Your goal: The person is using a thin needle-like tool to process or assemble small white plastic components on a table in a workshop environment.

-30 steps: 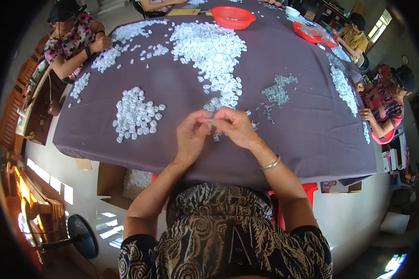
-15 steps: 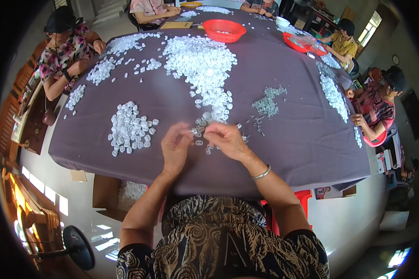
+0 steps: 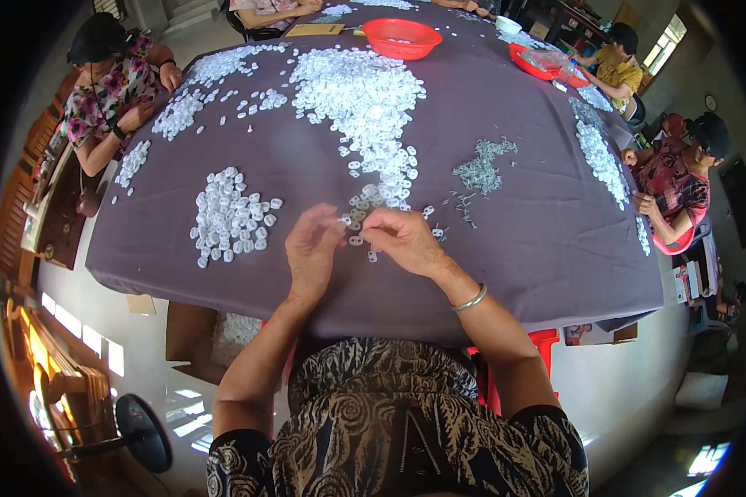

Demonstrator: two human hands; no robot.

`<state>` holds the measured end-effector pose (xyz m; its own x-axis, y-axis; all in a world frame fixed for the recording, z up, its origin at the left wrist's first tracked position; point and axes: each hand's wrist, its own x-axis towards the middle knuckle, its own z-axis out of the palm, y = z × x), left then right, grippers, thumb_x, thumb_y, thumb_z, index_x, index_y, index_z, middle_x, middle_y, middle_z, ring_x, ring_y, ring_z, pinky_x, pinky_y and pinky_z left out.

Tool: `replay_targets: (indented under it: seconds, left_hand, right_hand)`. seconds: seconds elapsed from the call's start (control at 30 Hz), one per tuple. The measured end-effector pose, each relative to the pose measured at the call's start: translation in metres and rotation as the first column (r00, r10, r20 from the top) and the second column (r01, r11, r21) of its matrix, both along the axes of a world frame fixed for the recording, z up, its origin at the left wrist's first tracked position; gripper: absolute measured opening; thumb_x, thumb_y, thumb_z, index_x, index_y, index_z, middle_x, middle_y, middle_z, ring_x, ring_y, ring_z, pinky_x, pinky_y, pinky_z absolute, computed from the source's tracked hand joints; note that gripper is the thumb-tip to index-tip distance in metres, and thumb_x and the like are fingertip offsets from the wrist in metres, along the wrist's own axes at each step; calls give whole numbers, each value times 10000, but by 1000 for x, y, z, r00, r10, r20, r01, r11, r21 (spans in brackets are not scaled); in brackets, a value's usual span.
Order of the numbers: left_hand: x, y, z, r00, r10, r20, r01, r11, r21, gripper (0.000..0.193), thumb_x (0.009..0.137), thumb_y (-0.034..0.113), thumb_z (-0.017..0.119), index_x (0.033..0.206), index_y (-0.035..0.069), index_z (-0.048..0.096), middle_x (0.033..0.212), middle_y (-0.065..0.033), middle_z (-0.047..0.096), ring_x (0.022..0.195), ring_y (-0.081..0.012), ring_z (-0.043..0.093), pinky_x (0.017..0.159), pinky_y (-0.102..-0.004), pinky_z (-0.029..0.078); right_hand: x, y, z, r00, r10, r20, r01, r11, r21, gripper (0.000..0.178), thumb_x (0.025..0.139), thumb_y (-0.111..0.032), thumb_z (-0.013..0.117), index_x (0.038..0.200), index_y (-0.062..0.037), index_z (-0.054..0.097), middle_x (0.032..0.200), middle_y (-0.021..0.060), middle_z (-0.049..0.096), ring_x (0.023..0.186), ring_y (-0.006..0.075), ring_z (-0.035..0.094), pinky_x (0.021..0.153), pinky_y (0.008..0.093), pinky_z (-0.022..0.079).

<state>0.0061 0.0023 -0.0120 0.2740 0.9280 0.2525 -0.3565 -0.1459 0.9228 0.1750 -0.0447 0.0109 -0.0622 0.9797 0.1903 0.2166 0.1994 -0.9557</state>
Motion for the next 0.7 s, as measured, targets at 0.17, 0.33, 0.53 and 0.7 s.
replay_targets:
  seconds: [0.17, 0.33, 0.53, 0.7]
  left_hand:
    - [-1, -1, 0, 1000, 8, -9, -8, 1000, 9, 226, 859, -53, 557, 1072, 22, 563, 806, -7, 593, 686, -84, 534, 641, -222, 453]
    - [-1, -2, 1, 1000, 0, -17, 0, 1000, -4, 220, 858, -49, 560, 1067, 20, 563, 805, -8, 593, 684, -86, 536, 646, -222, 451]
    - [2, -1, 1, 1000, -12, 6, 12, 1000, 4, 214, 861, -44, 563, 1065, 17, 563, 815, -10, 596, 682, -86, 535, 648, -220, 450]
    - [2, -1, 1, 1000, -27, 5, 27, 1000, 15, 219, 862, -47, 565, 1071, 18, 560, 814, -11, 589, 690, -87, 540, 650, -223, 457]
  right_hand:
    - [-3, -2, 2, 1000, 16, -4, -16, 1000, -3, 31, 864, -42, 614, 856, -13, 619, 715, -24, 583, 637, 39, 546, 561, 192, 444]
    - [-4, -2, 1, 1000, -16, 13, 16, 1000, 14, 36, 856, -44, 615, 834, -16, 618, 670, -20, 585, 606, 34, 539, 534, 200, 439]
    - [-2, 0, 1, 1000, 7, 31, -7, 1000, 22, 24, 863, -22, 602, 853, -14, 622, 698, -28, 584, 633, 34, 545, 559, 194, 461]
    - [-2, -1, 5, 998, 4, 67, -5, 1000, 4, 22, 864, -22, 600, 859, -16, 620, 694, -29, 584, 622, 30, 543, 550, 190, 451]
